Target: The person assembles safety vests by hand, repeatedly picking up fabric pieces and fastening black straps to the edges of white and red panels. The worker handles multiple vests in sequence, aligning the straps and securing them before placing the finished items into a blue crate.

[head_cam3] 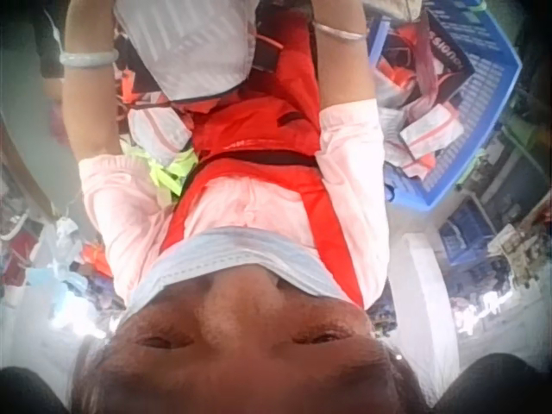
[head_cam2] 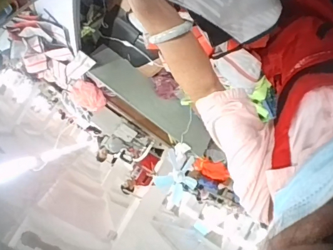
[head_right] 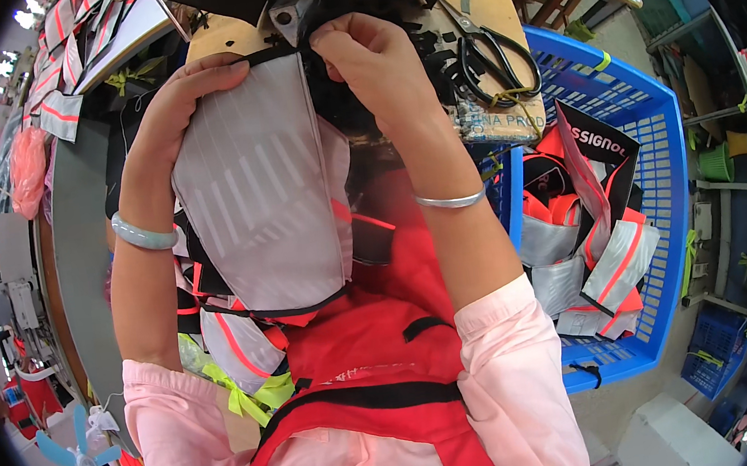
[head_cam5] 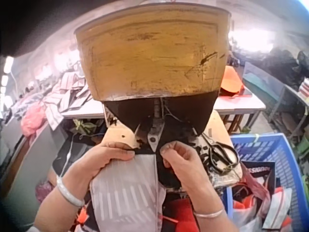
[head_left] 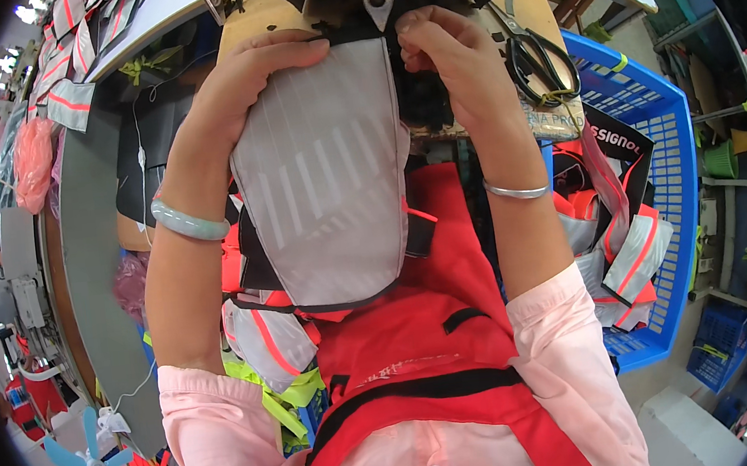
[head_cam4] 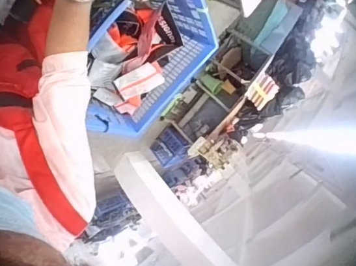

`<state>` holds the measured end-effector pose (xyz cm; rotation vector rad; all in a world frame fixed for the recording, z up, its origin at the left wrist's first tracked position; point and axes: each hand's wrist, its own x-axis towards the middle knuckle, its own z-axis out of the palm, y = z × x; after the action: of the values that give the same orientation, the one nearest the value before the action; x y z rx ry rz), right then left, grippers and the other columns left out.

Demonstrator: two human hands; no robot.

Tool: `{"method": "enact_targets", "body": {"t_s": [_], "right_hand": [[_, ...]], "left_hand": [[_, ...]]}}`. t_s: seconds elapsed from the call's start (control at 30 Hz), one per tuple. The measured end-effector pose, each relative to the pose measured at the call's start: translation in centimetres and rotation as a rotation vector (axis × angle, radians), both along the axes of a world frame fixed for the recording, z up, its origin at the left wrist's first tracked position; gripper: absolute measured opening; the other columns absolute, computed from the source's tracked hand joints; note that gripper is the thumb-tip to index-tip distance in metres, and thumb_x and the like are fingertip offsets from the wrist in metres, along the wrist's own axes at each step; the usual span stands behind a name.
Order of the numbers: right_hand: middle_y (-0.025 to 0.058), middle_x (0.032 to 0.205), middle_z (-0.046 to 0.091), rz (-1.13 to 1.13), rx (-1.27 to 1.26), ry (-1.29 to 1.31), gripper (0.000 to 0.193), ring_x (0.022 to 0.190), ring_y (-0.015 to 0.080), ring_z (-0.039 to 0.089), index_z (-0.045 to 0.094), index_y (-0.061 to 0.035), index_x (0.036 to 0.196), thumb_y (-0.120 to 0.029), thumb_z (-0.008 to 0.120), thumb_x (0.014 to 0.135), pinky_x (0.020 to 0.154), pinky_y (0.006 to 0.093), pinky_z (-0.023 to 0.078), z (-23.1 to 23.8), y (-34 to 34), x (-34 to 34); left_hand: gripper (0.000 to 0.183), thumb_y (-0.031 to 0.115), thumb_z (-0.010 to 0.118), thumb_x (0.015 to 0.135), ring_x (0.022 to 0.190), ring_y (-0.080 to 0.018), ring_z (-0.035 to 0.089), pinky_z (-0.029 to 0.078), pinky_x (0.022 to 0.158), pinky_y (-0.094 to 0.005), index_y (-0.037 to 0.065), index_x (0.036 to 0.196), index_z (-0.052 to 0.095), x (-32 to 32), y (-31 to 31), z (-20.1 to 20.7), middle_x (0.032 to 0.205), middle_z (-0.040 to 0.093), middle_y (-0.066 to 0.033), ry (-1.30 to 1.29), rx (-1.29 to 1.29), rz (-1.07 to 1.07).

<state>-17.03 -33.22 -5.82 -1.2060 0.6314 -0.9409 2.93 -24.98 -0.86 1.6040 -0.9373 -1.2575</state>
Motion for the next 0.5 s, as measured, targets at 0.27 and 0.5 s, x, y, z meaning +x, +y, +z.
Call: {"method": "enact_targets", "body": {"t_s": [0.27, 0.5], "right_hand": [[-0.0006, 0.074, 0.057, -0.100, 0.036, -0.047, 0.015, 0.068, 0.0089, 0.053, 0.064, -0.0041, 0.083, -0.019, 0.063, 0.083, 0.068, 0.0235, 0.044, 0.1, 1.0, 0.4], [0.0016, 0.079, 0.059, -0.095, 0.101, -0.170, 0.016, 0.070, 0.0112, 0.055, 0.064, -0.0035, 0.087, -0.020, 0.063, 0.085, 0.070, 0.0251, 0.045, -0.6, 1.4, 0.5]], "left_hand": [[0.039, 0.026, 0.070, 0.078, 0.083, -0.0127, 0.062, 0.047, 0.076, -0.0244, 0.000, 0.107, 0.066, -0.4, 0.0, 0.1, 0.094, 0.066, -0.0058, 0.015, -0.016, 0.028], [0.034, 0.023, 0.069, 0.080, 0.081, -0.0122, 0.063, 0.047, 0.075, -0.0231, 0.000, 0.105, 0.067, -0.3, 0.1, 0.2, 0.093, 0.067, -0.0050, 0.099, -0.023, 0.035]]}}
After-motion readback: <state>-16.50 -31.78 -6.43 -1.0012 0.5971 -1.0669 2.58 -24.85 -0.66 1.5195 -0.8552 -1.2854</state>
